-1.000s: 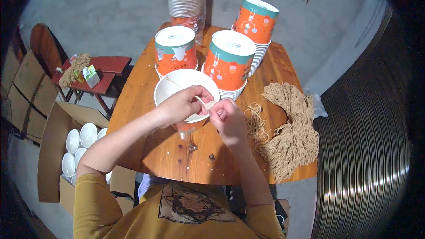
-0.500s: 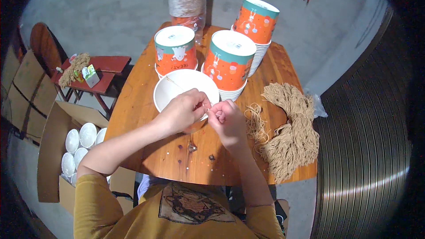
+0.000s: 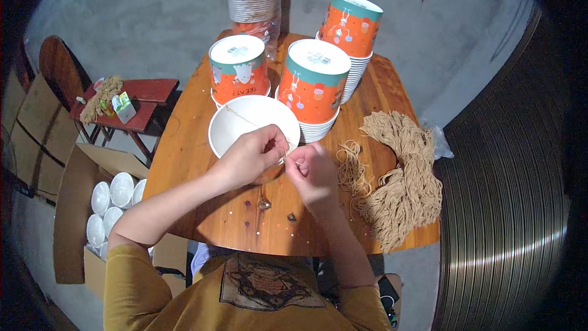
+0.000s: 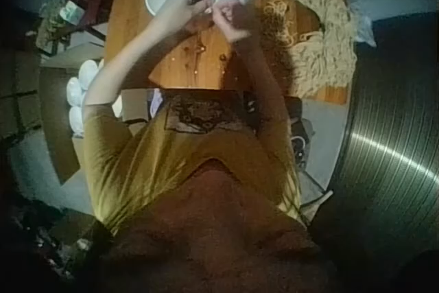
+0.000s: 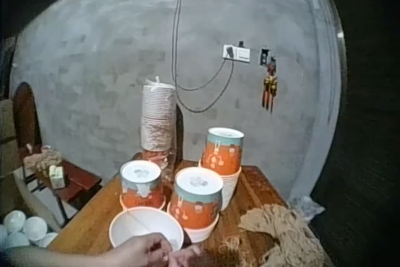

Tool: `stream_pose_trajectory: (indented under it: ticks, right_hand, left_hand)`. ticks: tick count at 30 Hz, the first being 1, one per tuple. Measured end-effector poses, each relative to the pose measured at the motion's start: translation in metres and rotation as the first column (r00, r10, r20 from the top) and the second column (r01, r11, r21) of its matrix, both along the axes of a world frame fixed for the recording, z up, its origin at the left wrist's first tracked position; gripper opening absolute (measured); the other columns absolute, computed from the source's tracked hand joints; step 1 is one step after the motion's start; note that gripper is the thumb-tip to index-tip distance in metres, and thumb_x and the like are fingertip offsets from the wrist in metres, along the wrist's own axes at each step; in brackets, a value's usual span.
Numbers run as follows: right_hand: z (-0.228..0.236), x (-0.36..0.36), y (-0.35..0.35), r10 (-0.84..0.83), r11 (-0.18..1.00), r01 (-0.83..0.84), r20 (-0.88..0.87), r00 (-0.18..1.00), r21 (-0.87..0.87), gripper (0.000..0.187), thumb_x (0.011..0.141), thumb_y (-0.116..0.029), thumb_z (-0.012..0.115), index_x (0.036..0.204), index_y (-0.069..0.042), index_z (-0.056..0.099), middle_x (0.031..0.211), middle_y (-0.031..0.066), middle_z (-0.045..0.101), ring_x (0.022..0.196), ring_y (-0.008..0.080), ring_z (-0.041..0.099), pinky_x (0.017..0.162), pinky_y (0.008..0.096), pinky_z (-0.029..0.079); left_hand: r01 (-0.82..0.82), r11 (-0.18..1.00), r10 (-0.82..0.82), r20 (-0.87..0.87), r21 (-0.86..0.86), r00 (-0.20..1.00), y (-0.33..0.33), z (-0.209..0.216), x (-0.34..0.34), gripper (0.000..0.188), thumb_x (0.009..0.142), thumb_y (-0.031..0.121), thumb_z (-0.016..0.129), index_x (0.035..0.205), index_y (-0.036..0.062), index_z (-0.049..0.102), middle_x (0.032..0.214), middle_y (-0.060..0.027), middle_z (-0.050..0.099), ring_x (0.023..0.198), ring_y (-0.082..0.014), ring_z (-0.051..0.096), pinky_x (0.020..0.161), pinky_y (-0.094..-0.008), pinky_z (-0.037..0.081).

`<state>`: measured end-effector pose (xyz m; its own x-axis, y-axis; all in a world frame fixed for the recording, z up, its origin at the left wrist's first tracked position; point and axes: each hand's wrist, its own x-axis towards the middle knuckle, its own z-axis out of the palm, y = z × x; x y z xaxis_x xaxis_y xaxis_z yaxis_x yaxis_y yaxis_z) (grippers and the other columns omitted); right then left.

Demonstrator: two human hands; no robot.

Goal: Tie thin fiber ropes to the handles of paper food containers.

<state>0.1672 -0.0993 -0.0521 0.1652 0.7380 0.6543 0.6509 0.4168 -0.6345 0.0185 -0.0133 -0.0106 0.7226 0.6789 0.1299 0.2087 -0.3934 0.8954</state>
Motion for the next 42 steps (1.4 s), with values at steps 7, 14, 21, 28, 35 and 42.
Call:
stream_pose_trajectory:
  ticks: [7, 14, 21, 28, 35, 42]
  right_hand:
    - [-0.002, -0.001, -0.001, -0.015, 0.999, 0.015, 0.003, 1.000, 0.040, 0.017, 0.079, 0.001, 0.066, 0.088, -0.004, 0.053, 0.077, 0.0064, 0.052, 0.062, 0.0145, 0.052, 0.055, 0.0260, 0.043]
    - [-0.013, -0.005, 0.000, 0.010, 0.993, -0.032, -0.193, 0.981, -0.110, 0.016, 0.083, -0.004, 0.063, 0.092, -0.007, 0.051, 0.078, 0.0056, 0.050, 0.065, 0.0139, 0.051, 0.058, 0.0280, 0.043]
    - [-0.017, -0.011, 0.001, 0.014, 0.984, -0.108, -0.544, 0.839, -0.140, 0.008, 0.087, 0.000, 0.057, 0.091, -0.005, 0.053, 0.073, -0.0024, 0.050, 0.062, 0.0037, 0.047, 0.056, 0.0199, 0.042]
    - [-0.031, -0.010, 0.005, 0.000, 0.986, -0.102, -0.619, 0.785, -0.129, 0.009, 0.088, -0.003, 0.060, 0.093, -0.005, 0.053, 0.076, -0.0026, 0.050, 0.065, 0.0042, 0.049, 0.055, 0.0215, 0.043]
    - [-0.010, 0.000, 0.004, -0.211, 0.964, 0.169, 0.204, 0.956, 0.206, 0.027, 0.078, 0.003, 0.067, 0.099, -0.009, 0.056, 0.080, 0.0069, 0.054, 0.062, 0.0203, 0.056, 0.055, 0.0296, 0.046]
    - [0.014, 0.000, 0.003, -0.176, 0.968, 0.214, 0.257, 0.950, -0.129, 0.011, 0.080, -0.011, 0.066, 0.088, -0.007, 0.059, 0.075, 0.0047, 0.054, 0.060, 0.0209, 0.057, 0.052, 0.0332, 0.046]
  left_hand:
    - [0.031, 0.999, -0.032, -0.011, -0.044, 0.999, 0.001, 0.004, 0.001, 0.011, 0.089, 0.011, 0.057, 0.091, 0.0009, 0.054, 0.075, -0.0043, 0.056, 0.070, -0.0098, 0.052, 0.065, -0.0275, 0.045]
    - [0.134, 0.960, -0.119, 0.076, -0.247, 0.990, 0.010, 0.000, 0.007, 0.011, 0.084, 0.004, 0.056, 0.094, 0.0042, 0.053, 0.077, 0.0020, 0.048, 0.071, -0.0066, 0.046, 0.065, -0.0225, 0.042]
    - [0.255, 0.894, -0.191, 0.201, -0.370, 0.961, 0.018, -0.002, 0.009, 0.023, 0.081, -0.005, 0.055, 0.100, 0.0051, 0.049, 0.082, 0.0025, 0.048, 0.079, -0.0061, 0.047, 0.073, -0.0189, 0.041]
    - [0.204, 0.871, -0.145, 0.163, -0.447, 0.976, 0.017, 0.006, 0.009, 0.024, 0.081, -0.007, 0.056, 0.101, 0.0042, 0.048, 0.084, 0.0011, 0.050, 0.079, -0.0073, 0.050, 0.075, -0.0203, 0.043]
    - [0.180, 0.884, -0.127, 0.148, -0.432, 0.981, 0.017, 0.003, 0.009, 0.024, 0.082, -0.005, 0.057, 0.101, 0.0034, 0.046, 0.085, 0.0003, 0.050, 0.078, -0.0072, 0.049, 0.072, -0.0208, 0.043]
    - [0.145, 0.966, -0.131, 0.077, -0.216, 0.988, 0.014, -0.001, 0.007, 0.018, 0.089, 0.002, 0.056, 0.102, 0.0036, 0.044, 0.084, 0.0004, 0.048, 0.077, -0.0072, 0.047, 0.069, -0.0213, 0.042]
